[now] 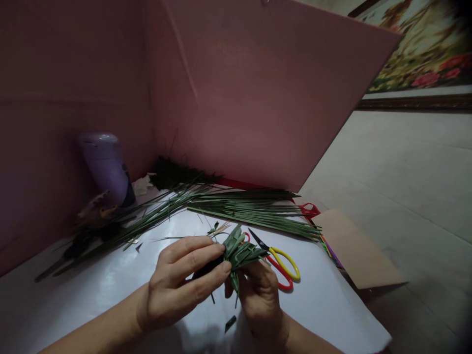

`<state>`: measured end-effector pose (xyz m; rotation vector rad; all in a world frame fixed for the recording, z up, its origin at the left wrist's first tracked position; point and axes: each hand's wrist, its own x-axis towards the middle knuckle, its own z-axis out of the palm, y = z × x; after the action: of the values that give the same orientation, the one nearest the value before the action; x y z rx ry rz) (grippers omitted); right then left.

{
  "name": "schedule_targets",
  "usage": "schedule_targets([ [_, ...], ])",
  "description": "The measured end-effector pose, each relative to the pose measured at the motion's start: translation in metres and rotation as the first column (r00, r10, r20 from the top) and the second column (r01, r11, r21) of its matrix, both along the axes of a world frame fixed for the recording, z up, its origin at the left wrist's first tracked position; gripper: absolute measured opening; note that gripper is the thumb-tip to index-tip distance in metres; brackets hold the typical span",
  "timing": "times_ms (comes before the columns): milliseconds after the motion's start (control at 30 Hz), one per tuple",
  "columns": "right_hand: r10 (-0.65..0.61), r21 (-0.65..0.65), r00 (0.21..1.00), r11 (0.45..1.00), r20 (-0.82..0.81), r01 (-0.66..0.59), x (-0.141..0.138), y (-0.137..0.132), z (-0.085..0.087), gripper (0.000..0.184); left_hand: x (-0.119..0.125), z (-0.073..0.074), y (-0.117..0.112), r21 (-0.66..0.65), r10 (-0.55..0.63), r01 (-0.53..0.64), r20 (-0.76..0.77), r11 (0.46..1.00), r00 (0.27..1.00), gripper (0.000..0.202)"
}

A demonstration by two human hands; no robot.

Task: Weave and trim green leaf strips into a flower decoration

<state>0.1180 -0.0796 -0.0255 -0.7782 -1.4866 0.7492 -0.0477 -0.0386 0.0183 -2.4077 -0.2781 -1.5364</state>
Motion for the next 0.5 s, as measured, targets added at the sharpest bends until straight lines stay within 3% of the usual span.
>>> schedule_targets([
  [100,-0.029,-0.008,0.999,1.000,0.032,0.029,0.004,0.001,0.003,0.022,0.000,0.001,0.000,-0.003,0.009,-0.008,0.003,1.000,1.000,0.018],
  [367,-0.186,0.182,0.978,0.969,0.090,0.168,0.005,0.004,0.007,0.020,0.000,-0.002,0.002,-0.015,-0.006,0.006,-0.006,1.000,1.000,0.018],
  [500,-0.147,0.121,0.978,0.984,0.146,0.130,-0.001,-0.002,0.012,0.016,0.001,-0.003,0.003,-0.019,-0.010,0.009,-0.004,1.000,1.000,0.020],
])
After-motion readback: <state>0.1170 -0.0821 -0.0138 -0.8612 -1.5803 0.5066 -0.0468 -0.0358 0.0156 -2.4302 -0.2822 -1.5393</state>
